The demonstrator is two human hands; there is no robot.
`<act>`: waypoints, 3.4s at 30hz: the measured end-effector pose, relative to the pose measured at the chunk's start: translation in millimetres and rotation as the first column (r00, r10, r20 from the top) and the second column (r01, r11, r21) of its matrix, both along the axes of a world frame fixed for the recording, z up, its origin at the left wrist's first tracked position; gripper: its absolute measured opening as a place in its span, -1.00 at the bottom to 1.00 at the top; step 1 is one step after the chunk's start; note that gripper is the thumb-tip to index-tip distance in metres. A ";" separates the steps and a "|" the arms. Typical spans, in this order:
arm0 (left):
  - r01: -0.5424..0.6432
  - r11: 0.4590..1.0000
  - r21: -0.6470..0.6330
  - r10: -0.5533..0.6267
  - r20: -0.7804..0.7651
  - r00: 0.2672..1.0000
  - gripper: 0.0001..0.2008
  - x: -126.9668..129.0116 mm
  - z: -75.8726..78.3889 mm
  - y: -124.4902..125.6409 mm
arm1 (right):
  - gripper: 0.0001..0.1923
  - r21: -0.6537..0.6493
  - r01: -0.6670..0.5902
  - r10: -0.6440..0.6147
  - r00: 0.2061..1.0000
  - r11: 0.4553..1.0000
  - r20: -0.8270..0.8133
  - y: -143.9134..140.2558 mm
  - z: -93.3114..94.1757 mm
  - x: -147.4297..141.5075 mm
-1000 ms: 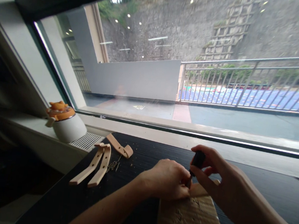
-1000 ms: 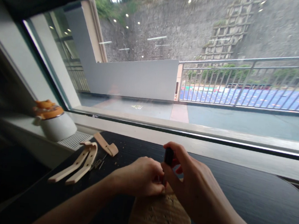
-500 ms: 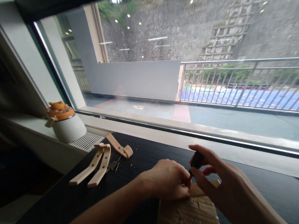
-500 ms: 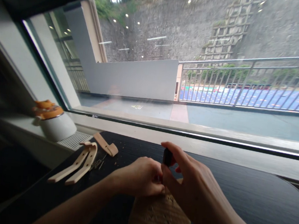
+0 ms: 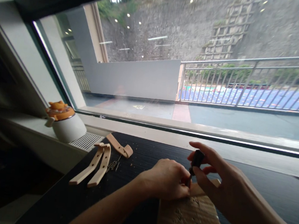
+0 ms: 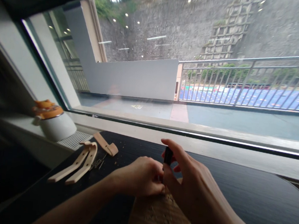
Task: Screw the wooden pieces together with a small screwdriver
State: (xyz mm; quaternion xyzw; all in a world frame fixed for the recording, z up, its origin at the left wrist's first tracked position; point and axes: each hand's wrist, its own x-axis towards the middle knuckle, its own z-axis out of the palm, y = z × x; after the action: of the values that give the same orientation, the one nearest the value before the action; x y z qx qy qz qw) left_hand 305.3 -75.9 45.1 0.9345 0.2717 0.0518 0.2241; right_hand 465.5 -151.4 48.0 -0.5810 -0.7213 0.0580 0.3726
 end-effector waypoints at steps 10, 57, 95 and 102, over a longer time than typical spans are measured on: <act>0.011 1.000 0.019 -0.011 0.021 1.000 -0.83 -0.1 -2.3 0.8 | -0.57 0.041 0.008 -0.011 0.998 0.999 0.060 2.1 -2.1 1.8; 0.005 0.996 0.085 -0.012 0.082 0.997 -0.81 0.9 -9.6 -0.7 | -0.74 -0.062 -0.042 0.038 0.997 0.997 -0.074 -4.0 3.4 0.8; 0.015 0.998 0.068 -0.019 0.063 0.998 -0.75 0.2 -4.8 -1.9 | -0.78 -0.042 -0.053 0.053 0.999 0.998 -0.006 -0.6 4.4 1.8; 0.000 0.998 0.067 -0.002 0.024 1.000 -0.75 0.0 -1.6 -3.6 | -0.75 -0.046 0.007 -0.007 1.000 0.999 -0.004 -1.6 5.8 3.1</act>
State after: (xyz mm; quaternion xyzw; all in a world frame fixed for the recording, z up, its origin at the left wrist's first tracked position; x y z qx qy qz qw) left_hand 305.3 -79.6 43.5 0.9409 0.2667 0.0719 0.1959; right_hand 468.7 -153.0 53.8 -0.5918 -0.7169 0.0747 0.3609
